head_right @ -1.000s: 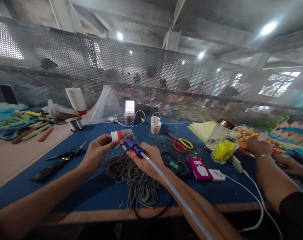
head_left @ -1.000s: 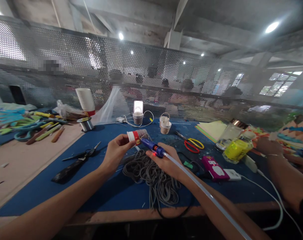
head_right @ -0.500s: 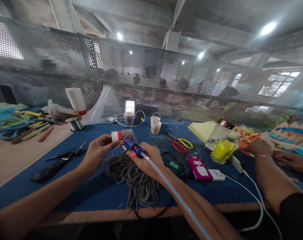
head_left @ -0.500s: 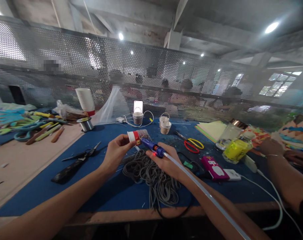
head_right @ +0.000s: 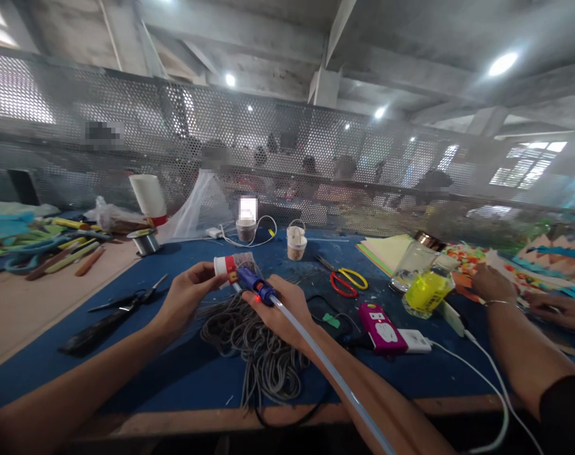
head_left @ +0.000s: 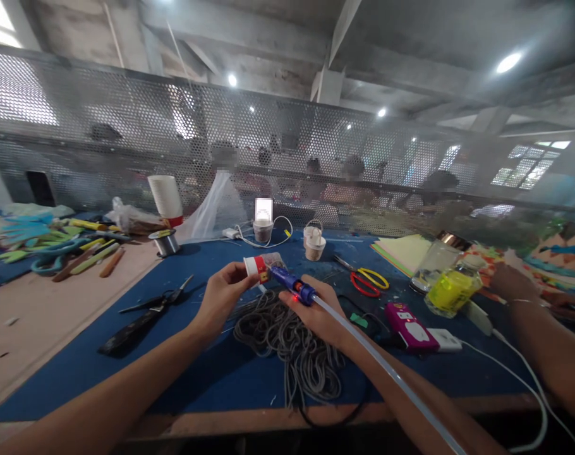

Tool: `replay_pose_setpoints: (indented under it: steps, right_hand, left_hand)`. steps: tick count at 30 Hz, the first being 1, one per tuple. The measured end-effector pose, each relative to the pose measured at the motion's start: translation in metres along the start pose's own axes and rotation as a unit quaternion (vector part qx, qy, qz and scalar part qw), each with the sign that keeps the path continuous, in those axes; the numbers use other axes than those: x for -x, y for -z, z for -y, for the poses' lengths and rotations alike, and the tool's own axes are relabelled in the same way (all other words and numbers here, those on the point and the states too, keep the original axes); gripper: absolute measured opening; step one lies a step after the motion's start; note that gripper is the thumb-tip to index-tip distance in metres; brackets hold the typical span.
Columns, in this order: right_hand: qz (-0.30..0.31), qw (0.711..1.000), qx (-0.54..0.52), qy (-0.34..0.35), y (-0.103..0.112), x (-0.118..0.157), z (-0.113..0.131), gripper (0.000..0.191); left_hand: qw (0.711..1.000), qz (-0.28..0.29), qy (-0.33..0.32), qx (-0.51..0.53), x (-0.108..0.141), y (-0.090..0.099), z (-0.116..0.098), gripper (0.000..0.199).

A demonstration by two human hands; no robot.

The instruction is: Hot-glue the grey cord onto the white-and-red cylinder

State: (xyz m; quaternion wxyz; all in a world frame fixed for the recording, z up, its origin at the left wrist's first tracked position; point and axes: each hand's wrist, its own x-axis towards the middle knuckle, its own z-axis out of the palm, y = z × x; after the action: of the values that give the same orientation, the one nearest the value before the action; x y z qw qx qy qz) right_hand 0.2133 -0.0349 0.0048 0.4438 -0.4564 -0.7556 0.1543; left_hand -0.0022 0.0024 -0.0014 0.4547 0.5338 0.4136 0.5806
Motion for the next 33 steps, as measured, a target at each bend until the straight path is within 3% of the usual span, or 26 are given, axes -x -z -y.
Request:
replay_pose_setpoints:
  steps: [7, 13, 23, 33]
  right_hand:
    - [-0.012, 0.999, -0.051, 0.001, 0.001, -0.001, -0.004, 0.030]
    - [-0.022, 0.999, -0.015, -0.017, 0.001, -0.003, -0.009, 0.029]
    - [-0.054, 0.994, 0.096, -0.004, -0.002, -0.007, -0.018, 0.029]
    - [-0.039, 0.996, 0.083, -0.015, -0.001, -0.008, -0.015, 0.028]
  left_hand:
    - [0.998, 0.003, 0.054, 0.034, -0.002, 0.001, 0.004, 0.032]
    - [0.993, 0.000, 0.091, 0.071, -0.001, 0.000, 0.001, 0.034]
    - [0.992, 0.015, 0.098, 0.080, -0.005, 0.002, 0.005, 0.036]
    - [0.992, 0.017, 0.107, 0.066, -0.003, 0.002, 0.002, 0.038]
